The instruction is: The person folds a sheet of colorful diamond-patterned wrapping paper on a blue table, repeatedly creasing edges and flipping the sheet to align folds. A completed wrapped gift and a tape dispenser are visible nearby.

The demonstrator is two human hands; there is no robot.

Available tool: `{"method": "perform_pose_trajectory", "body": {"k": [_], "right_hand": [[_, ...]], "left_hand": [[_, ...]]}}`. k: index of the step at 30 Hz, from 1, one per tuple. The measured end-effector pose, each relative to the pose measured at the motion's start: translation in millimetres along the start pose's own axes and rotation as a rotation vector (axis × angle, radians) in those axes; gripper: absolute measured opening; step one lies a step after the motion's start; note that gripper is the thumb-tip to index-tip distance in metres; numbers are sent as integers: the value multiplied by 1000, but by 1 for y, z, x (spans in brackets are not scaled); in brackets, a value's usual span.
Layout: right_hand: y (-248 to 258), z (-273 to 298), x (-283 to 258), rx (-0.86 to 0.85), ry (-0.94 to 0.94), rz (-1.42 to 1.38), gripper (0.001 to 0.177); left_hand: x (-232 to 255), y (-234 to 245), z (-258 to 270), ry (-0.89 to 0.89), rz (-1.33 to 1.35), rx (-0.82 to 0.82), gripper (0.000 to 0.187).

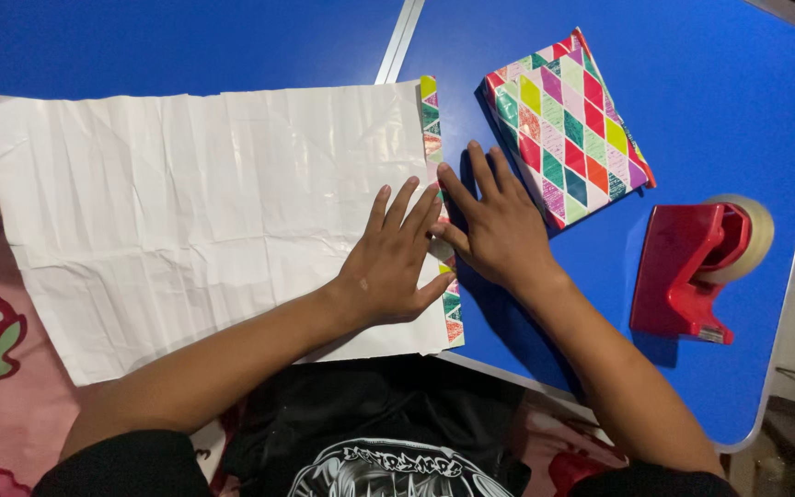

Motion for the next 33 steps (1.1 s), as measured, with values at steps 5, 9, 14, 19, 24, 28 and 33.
{"method": "perform_pose_trajectory", "body": {"k": [5,9,14,19,24,28,33], "right_hand": [[-7,-31,8,49,1,13,61],[-20,-57,12,68,-39,-29,62],[-33,-92,19,93,-72,-108,62],[-29,-86,19,117,-36,-213,47],[-8,-19,10,12,4,-246,46],[3,28,0,-59,43,-246,50],[9,67,-9,-122,32,-242,52]], "left_hand": [[-1,-2,-1,56,22,-161,78],[0,0,0,28,-6,-62,86],[-1,-3,1,18,-25,-24,89],[-3,-2,2,32,42,-19,92],[-4,0,4,45,79,-22,92],[-3,0,5,47,85,2,96],[-2,1,3,64,131,-12,98]]}}
Point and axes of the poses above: each hand's wrist, its own z-axis away from the middle knuckle, its own y-axis out of the back of the hand, x = y × z, the point moved 3 cm from there along -z, towards the middle knuckle, and after that the axes turned 8 degrees about -y, right-handed, at the moved point
